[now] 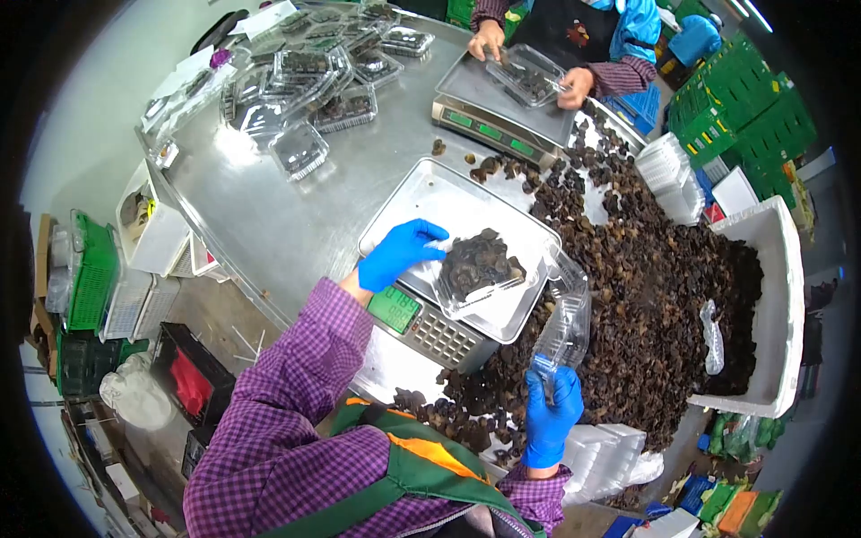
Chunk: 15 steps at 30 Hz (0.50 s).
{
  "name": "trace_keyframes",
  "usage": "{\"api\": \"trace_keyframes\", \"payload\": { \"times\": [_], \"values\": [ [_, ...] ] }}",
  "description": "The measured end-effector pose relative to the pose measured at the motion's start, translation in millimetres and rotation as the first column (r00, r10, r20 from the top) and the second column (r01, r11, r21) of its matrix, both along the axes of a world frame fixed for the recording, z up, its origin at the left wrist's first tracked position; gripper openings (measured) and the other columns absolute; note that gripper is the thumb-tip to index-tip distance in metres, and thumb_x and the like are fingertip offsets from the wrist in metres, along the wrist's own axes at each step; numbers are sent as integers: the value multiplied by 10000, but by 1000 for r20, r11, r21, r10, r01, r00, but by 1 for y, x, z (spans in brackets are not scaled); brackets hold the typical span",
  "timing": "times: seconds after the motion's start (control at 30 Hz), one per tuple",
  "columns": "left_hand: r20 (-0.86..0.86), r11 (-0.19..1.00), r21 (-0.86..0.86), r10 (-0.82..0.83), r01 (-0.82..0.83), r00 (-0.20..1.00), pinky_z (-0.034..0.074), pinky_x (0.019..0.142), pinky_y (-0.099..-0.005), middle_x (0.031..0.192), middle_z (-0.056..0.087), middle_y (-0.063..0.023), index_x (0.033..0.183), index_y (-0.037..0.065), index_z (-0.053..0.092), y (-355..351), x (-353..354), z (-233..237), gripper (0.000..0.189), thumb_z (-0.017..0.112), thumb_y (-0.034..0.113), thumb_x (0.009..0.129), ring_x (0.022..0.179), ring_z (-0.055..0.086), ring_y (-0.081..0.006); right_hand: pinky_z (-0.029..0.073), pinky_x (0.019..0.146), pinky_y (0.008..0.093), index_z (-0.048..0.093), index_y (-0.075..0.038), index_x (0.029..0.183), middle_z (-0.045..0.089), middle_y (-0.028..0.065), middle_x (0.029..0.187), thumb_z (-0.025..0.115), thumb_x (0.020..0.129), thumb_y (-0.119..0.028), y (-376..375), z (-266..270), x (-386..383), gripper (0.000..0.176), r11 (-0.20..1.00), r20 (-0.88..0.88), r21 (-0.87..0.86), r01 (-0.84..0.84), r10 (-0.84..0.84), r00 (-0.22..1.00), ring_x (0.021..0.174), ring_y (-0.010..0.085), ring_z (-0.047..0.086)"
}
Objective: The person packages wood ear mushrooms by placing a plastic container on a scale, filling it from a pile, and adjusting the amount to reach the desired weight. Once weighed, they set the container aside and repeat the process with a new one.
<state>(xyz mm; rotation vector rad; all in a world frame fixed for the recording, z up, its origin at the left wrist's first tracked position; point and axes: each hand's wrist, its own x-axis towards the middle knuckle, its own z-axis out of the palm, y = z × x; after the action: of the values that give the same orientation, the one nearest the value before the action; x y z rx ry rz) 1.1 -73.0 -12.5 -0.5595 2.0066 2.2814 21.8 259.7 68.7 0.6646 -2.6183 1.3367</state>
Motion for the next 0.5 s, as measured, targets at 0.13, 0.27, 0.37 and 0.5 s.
{"api": "trace_keyframes", "payload": {
  "times": [0.13,0.27,0.37,0.5],
  "values": [
    [-75,989,143,-39,50,996,458,949,-292,1179,627,-115,1203,-25,581,-17,13,8,457,707,44,770,1057,595,-171,495,771,306,680,-31,982,662,80,920,711,773,17,-4,-7,-7,217,999,30,40,-23,22,999,839,199,631],
    [-128,997,75,28,-18,991,449,953,-268,1147,644,-93,1170,-23,621,-64,5,25,396,676,46,784,1055,593,-155,495,763,307,677,-26,1003,659,87,912,723,755,18,-6,-12,-15,255,998,21,50,-30,29,999,830,212,632],
    [-180,991,-42,120,-130,976,463,895,-282,1124,648,-72,1192,-14,610,-121,-2,41,382,650,54,818,1015,587,-145,495,754,304,677,-25,1007,658,91,906,725,747,31,-9,-12,-18,271,999,40,27,-30,29,999,826,216,631],
    [-448,825,191,555,-531,701,432,882,-268,1188,621,-33,1238,39,592,-210,-26,61,356,597,104,888,991,562,-120,496,746,306,680,-26,1006,661,92,906,724,744,40,-12,-14,-21,274,999,22,13,-44,44,999,815,212,629]
  ]
}}
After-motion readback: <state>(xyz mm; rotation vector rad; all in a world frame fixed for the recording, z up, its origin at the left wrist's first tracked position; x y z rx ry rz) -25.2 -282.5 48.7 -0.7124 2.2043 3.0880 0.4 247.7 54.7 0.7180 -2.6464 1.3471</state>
